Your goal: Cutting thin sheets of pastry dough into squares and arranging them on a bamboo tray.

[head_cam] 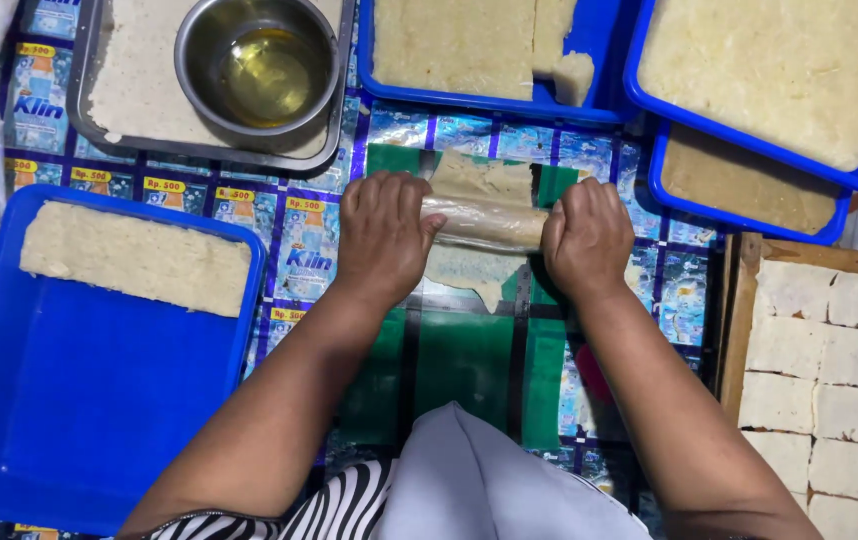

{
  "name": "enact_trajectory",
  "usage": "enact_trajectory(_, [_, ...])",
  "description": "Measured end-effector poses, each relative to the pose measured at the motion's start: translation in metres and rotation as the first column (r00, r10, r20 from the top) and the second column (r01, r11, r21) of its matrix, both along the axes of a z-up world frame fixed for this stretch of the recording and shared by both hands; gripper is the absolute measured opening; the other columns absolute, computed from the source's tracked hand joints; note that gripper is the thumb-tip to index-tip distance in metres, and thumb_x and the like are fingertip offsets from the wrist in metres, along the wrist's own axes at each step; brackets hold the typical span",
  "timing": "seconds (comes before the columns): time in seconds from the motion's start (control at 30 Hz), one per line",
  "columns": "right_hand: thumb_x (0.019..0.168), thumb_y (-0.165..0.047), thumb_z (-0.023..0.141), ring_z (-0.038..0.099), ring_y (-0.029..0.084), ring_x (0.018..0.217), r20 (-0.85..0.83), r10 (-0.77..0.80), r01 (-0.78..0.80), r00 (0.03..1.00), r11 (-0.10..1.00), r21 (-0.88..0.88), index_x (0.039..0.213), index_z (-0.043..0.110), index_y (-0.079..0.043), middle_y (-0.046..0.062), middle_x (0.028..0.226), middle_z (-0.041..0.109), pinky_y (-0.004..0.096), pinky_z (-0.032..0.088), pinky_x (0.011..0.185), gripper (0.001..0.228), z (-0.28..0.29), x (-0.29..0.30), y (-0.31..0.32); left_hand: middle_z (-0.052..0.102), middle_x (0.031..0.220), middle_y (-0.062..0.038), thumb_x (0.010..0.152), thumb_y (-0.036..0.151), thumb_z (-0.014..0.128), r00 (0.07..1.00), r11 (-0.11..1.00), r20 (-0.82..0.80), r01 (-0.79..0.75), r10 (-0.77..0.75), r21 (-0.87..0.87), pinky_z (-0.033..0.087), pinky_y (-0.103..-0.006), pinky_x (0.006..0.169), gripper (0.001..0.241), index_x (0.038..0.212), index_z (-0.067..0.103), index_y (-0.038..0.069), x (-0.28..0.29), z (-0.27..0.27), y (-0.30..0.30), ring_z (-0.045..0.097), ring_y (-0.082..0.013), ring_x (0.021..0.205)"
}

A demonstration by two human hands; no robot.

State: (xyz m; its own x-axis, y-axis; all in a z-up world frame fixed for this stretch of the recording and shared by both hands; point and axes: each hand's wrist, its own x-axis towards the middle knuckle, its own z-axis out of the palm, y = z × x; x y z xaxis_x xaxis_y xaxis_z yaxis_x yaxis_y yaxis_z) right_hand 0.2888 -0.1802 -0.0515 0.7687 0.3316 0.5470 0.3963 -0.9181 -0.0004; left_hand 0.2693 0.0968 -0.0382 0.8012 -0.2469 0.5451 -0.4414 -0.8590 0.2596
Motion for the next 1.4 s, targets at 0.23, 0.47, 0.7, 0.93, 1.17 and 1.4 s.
enact_trajectory(0.23, [0.093, -0.022, 0.055, 0.055, 0.032, 0.08, -0.064, 0.003, -0.005, 0.998, 1.0, -0.022, 0.085, 0.048, -0.014, 0.005, 0.08, 0.043, 0.044, 0.045, 0.069, 0.013, -0.006, -0.018, -0.006, 0.057, 0.101, -0.009, 0.105, 0.052, 0.043, 1.0, 1.0, -0.019, -0.008, 0.008, 0.009, 0.041, -0.0501, 0.102, 0.044, 0.116, 0.058, 0.012, -0.015, -0.008, 0.003, 0.06, -0.0325, 0.109])
enact_trajectory(0.47, [0.093, -0.027, 0.059, 0.052, 0.044, 0.115, -0.525, -0.193, 0.254, 0.829, 0.966, 0.046, 0.112, 0.055, -0.005, 0.017, 0.121, 0.05, 0.057, 0.045, 0.091, 0.029, 0.007, 0.012, 0.005, 0.056, 0.093, -0.01, 0.088, 0.028, 0.055, 1.0, 1.0, -0.009, 0.008, -0.008, 0.01, 0.044, -0.0454, 0.074, 0.017, 0.088, 0.061, 0.012, 0.028, -0.002, 0.009, 0.058, -0.0333, 0.091])
enact_trajectory(0.7, [0.101, -0.032, 0.038, 0.039, 0.039, 0.146, -0.531, -0.205, 0.19, 0.822, 0.978, -0.084, 0.149, 0.055, 0.0, 0.025, 0.16, 0.04, 0.051, 0.035, 0.11, 0.06, 0.014, -0.017, 0.017, 0.054, 0.15, -0.026, 0.091, 0.019, 0.051, 0.96, 0.992, -0.261, -0.076, 0.099, 0.096, 0.031, -0.0467, 0.116, 0.055, 0.139, 0.057, -0.007, -0.003, 0.009, 0.002, 0.049, -0.0364, 0.14])
enact_trajectory(0.93, [0.108, -0.028, 0.041, 0.045, 0.042, 0.146, -0.257, -0.042, 0.034, 0.965, 0.999, -0.036, 0.15, 0.054, 0.007, 0.032, 0.153, 0.051, 0.058, 0.024, 0.118, 0.056, 0.016, -0.086, 0.02, 0.052, 0.15, -0.029, 0.098, 0.025, 0.048, 0.978, 0.995, -0.197, -0.049, 0.066, 0.088, 0.04, -0.05, 0.108, 0.055, 0.145, 0.052, -0.003, -0.071, 0.024, 0.006, 0.055, -0.0424, 0.134])
enact_trajectory(1.17, [0.106, -0.034, 0.043, 0.028, 0.039, 0.154, -0.334, -0.091, 0.105, 0.938, 0.994, 0.026, 0.16, 0.045, -0.003, 0.025, 0.165, 0.033, 0.067, 0.008, 0.117, 0.062, 0.005, -0.036, 0.019, 0.038, 0.163, -0.024, 0.102, 0.028, 0.041, 0.931, 0.984, -0.34, -0.08, 0.131, 0.161, 0.028, -0.053, 0.12, 0.06, 0.155, 0.043, 0.001, -0.027, 0.01, 0.006, 0.032, -0.0419, 0.152])
enact_trajectory(1.4, [0.11, -0.037, 0.044, 0.007, 0.034, 0.159, -0.425, -0.111, 0.165, 0.898, 0.982, 0.093, 0.165, 0.034, -0.005, 0.02, 0.172, 0.013, 0.068, -0.003, 0.12, 0.065, 0.025, 0.005, 0.026, 0.018, 0.172, -0.02, 0.105, 0.027, 0.037, 0.86, 0.983, -0.483, -0.109, 0.167, 0.146, 0.006, -0.0561, 0.128, 0.064, 0.164, 0.027, 0.005, 0.011, 0.029, 0.001, 0.013, -0.0355, 0.16])
